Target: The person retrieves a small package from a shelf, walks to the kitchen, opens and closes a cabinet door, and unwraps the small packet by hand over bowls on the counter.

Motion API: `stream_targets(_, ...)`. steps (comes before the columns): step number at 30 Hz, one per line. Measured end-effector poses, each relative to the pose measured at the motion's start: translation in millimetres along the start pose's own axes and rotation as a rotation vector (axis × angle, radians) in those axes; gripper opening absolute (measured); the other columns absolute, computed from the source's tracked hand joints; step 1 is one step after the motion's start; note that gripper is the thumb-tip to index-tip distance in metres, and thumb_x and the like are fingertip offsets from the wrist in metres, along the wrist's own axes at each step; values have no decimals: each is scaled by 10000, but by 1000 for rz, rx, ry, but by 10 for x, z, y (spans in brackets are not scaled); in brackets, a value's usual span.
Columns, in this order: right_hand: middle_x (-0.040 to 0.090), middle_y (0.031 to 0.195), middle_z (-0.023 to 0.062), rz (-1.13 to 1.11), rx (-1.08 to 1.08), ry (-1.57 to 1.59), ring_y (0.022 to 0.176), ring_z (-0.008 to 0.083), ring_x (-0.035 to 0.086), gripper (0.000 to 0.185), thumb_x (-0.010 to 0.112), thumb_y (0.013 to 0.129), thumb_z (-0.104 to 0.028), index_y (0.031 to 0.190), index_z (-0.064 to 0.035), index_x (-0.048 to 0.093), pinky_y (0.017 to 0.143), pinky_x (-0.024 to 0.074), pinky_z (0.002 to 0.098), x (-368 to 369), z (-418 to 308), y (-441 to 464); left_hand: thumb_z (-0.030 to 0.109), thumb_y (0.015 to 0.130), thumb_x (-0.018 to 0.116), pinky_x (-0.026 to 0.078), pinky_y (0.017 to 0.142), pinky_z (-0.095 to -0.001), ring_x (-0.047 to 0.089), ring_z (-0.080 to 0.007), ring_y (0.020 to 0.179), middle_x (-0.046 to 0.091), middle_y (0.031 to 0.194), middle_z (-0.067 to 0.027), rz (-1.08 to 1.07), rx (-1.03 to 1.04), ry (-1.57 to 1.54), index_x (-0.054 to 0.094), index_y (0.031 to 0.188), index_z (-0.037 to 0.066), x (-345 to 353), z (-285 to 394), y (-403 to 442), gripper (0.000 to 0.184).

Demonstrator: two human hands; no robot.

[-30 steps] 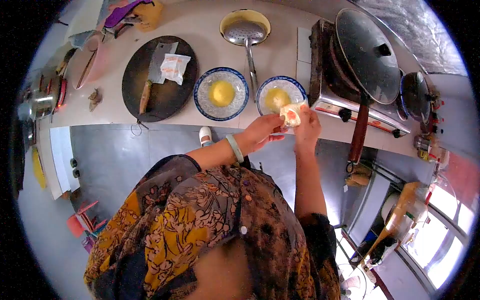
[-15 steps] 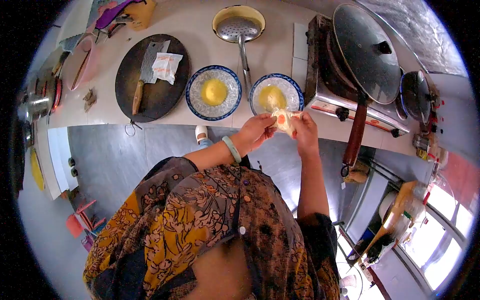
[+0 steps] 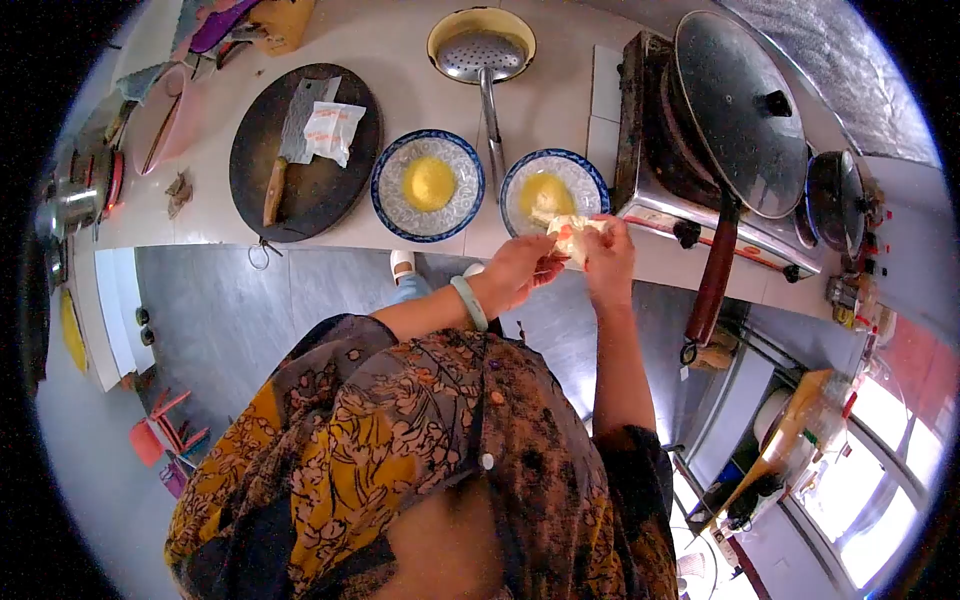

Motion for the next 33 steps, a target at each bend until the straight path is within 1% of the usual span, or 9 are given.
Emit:
stream_targets(2, 592, 785, 32, 15, 52, 103, 657, 76, 543, 163, 584, 863, -86, 1021, -50, 572, 529, 442, 238, -44, 36, 41, 185, 943, 521, 471, 677, -244, 564, -111, 732, 602, 878, -37, -11, 2, 34, 584, 977, 32, -51, -22, 97, 168)
stream_targets(5, 573, 759, 25, -62, -62, -90, 610, 76, 523, 151, 577, 859, -77, 1006, -50, 554, 498, 419, 234, 5, 37, -5, 205, 930, 552, 459, 647, -239, 553, -104, 703, 597, 835, -29, 0, 14, 67, 591, 918, 42, -116, -72, 177, 169)
stream_targets(6, 565, 747, 25, -38, 61, -10, 589, 78, 515, 146, 588, 851, -87, 986, -49, 547, 488, 413, 235, -21, -15, -17, 212, 926, 560, 456, 637, -238, 549, -101, 695, 596, 820, -27, 11, 21, 72, 593, 899, 44, -105, -50, 161, 173)
stream_targets(9, 558, 741, 25, -39, 50, -19, 605, 76, 515, 157, 603, 843, -101, 978, -46, 543, 499, 415, 239, 3, 65, 17, 221, 930, 555, 450, 611, -228, 549, -96, 674, 594, 781, -25, -41, 17, 19, 598, 878, 45, -40, 0, 106, 188)
stream_targets(16, 591, 776, 42, -39, -3, -82, 686, 93, 546, 194, 642, 835, -131, 975, -24, 559, 575, 447, 250, 1, 196, 91, 214, 943, 519, 453, 576, -245, 544, -107, 615, 602, 774, -32, 2, -9, 69, 610, 885, 38, -43, -37, 121, 206)
stream_targets(19, 617, 795, 53, -47, 71, -48, 691, 96, 558, 197, 657, 839, -147, 971, -26, 574, 589, 452, 247, -34, 153, 103, 198, 939, 518, 453, 570, -248, 544, -106, 610, 607, 775, -34, 48, -2, 65, 614, 887, 35, -53, -42, 156, 196)
stream_targets(24, 613, 762, 47, -21, -7, -36, 653, 93, 552, 182, 662, 852, -167, 937, -23, 590, 582, 451, 246, 23, 215, 106, 191, 936, 509, 437, 558, -244, 547, -103, 614, 613, 783, -40, -1, 20, 87, 620, 881, 31, -101, -26, 189, 202)
stream_targets(27, 600, 748, 34, -38, 41, -11, 648, 78, 526, 177, 654, 861, -162, 941, -16, 596, 574, 440, 249, -12, 181, 124, 193, 938, 499, 423, 556, -239, 546, -101, 621, 615, 787, -40, 114, -3, 51, 618, 880, 28, 22, 49, 51, 212)
stream_targets(33, 577, 720, 29, 16, 34, -19, 648, 80, 516, 155, 627, 872, -148, 946, -15, 593, 580, 435, 255, -22, 162, 120, 210, 945, 489, 459, 613, -242, 571, -105, 668, 621, 801, -40, 58, -10, 53, 616, 923, 32, -18, -24, 102, 220)
Point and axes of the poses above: each hand's wrist, its own y-axis towards the middle knuckle, its own x-axis out of the palm, z = x × y, the point moved 3 cm from there along y, towards the middle knuckle
